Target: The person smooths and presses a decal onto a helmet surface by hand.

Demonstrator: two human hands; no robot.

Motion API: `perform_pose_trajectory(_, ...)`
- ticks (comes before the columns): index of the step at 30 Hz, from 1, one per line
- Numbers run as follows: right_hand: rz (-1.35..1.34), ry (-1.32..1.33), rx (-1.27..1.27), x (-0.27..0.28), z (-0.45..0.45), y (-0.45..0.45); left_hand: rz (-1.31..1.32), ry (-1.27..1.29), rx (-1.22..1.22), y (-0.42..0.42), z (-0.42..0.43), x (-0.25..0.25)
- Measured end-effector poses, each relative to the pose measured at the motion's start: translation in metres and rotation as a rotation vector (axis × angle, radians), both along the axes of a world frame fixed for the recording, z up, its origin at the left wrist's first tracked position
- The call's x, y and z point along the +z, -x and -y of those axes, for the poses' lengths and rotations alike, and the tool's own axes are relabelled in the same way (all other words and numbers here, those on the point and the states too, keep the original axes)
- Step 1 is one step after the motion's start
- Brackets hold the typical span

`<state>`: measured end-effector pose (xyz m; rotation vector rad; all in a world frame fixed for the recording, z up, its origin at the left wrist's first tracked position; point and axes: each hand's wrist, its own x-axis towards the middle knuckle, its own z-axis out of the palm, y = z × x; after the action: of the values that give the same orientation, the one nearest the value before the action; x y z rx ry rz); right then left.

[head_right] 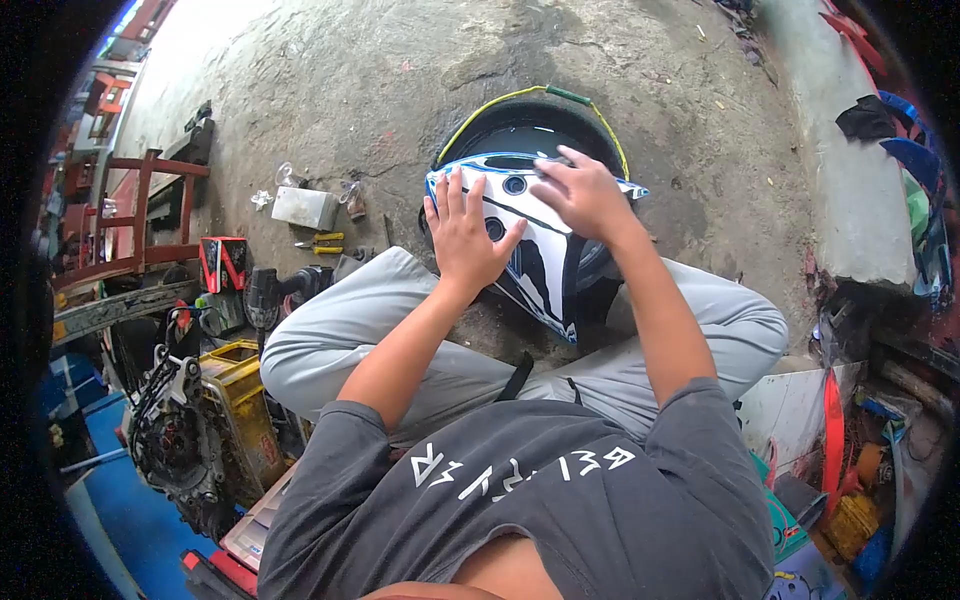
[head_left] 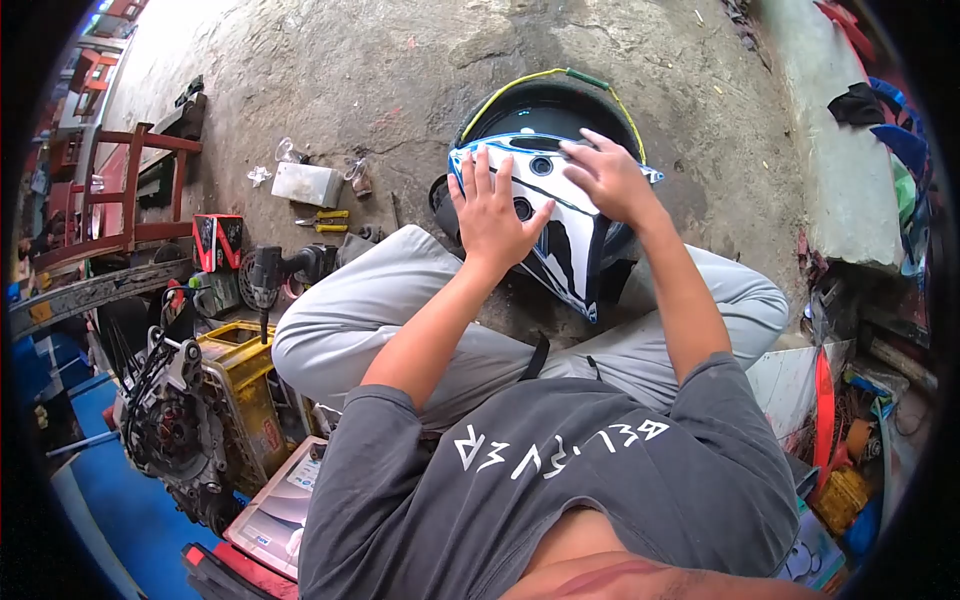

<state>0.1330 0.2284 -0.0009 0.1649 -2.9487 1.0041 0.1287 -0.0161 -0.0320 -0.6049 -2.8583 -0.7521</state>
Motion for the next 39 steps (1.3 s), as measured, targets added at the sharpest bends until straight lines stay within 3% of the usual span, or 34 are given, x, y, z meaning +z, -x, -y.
perform_pose_trajectory(6,-0.038,0.009,0.128,0.003,0.041,0.027,-0.014,0.003,-0.003,0.001,0.001,-0.001)
perform_pose_trajectory(12,-0.038,-0.004,0.101,0.001,0.011,0.0,-0.014,-0.007,-0.013,0.0,0.002,-0.002)
perform_pose_trajectory(17,0.015,-0.041,-0.102,-0.003,-0.04,-0.034,0.001,0.011,-0.008,0.0,0.001,-0.002)
perform_pose_trajectory(21,-0.007,-0.161,-0.158,-0.006,-0.024,-0.036,-0.008,-0.004,-0.017,0.001,0.0,-0.001)
perform_pose_trajectory(31,0.042,-0.203,0.005,-0.01,0.019,0.017,-0.022,-0.003,-0.016,0.0,0.002,0.0)
perform_pose_trajectory(39,0.043,-0.069,-0.064,-0.019,-0.045,-0.015,-0.028,0.017,-0.032,0.0,0.002,-0.002)
